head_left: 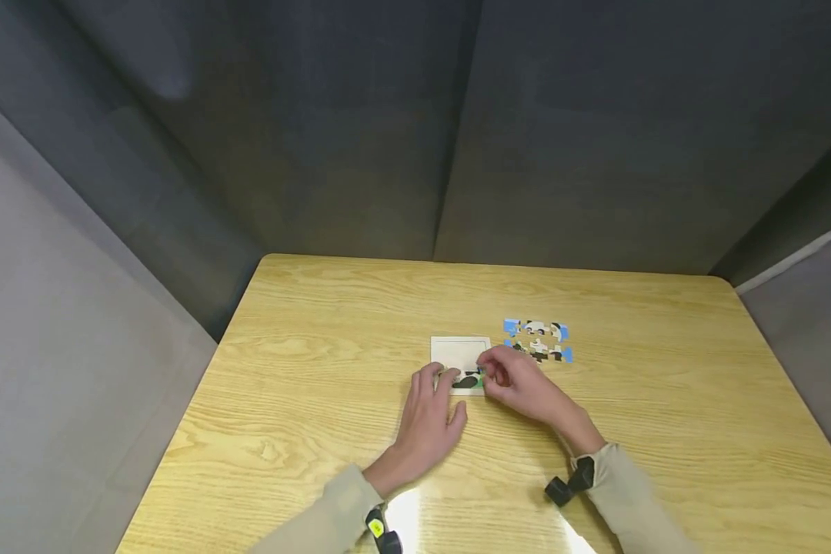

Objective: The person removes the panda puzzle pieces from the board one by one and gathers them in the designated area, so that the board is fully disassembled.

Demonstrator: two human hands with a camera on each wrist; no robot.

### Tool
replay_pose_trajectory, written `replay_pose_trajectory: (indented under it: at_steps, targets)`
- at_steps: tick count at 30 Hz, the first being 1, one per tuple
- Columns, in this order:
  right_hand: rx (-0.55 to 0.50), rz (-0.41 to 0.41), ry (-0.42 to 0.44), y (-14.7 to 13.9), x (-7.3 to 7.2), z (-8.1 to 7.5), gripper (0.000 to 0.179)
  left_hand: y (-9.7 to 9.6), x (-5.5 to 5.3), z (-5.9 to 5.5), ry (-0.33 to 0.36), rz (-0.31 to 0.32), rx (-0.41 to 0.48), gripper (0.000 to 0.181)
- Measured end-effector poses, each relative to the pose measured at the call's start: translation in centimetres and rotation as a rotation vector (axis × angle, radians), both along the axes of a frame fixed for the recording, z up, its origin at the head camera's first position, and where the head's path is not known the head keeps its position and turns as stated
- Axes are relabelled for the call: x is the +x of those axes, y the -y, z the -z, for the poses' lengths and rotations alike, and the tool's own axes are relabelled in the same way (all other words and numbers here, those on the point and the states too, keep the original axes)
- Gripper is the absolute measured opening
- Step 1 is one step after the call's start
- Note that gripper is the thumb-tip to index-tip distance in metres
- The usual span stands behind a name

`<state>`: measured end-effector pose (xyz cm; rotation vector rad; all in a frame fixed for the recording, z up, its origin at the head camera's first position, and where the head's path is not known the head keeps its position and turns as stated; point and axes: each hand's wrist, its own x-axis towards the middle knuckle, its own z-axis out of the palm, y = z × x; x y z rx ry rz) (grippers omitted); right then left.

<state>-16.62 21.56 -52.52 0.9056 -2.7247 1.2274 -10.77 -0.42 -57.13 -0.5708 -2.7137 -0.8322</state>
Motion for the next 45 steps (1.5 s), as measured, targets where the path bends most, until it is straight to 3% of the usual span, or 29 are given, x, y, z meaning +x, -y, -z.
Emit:
replay_pose_trajectory:
  at_steps: [3,6,13,17,25,45]
  targets:
    - [0.043,-0.041,0.018,1.9,-0.1,0.1,0.030,0.9,-0.8,-0.4,0.058,0.000,0.076,0.064]
    - [0.072,-0.080,0.009,3.2,-0.3,0.3,0.032,2.1,-1.8,-0.5,0.093,0.020,0.086,0.075]
    - [0.132,-0.131,0.021,4.4,-0.4,0.1,0.032,4.6,-3.8,-0.6,0.146,0.085,-0.131,0.088]
    - [0.176,-0.120,0.072,4.7,-0.5,-0.2,0.032,5.6,-4.5,-0.3,0.121,0.126,-0.231,0.088]
    - [0.195,-0.095,0.161,5.0,-0.7,0.0,0.033,6.0,-4.7,0.0,0.078,0.146,-0.284,0.088]
    - [0.198,-0.107,0.164,4.9,-0.7,0.0,0.033,5.9,-4.9,0.7,0.070,0.136,-0.315,0.089]
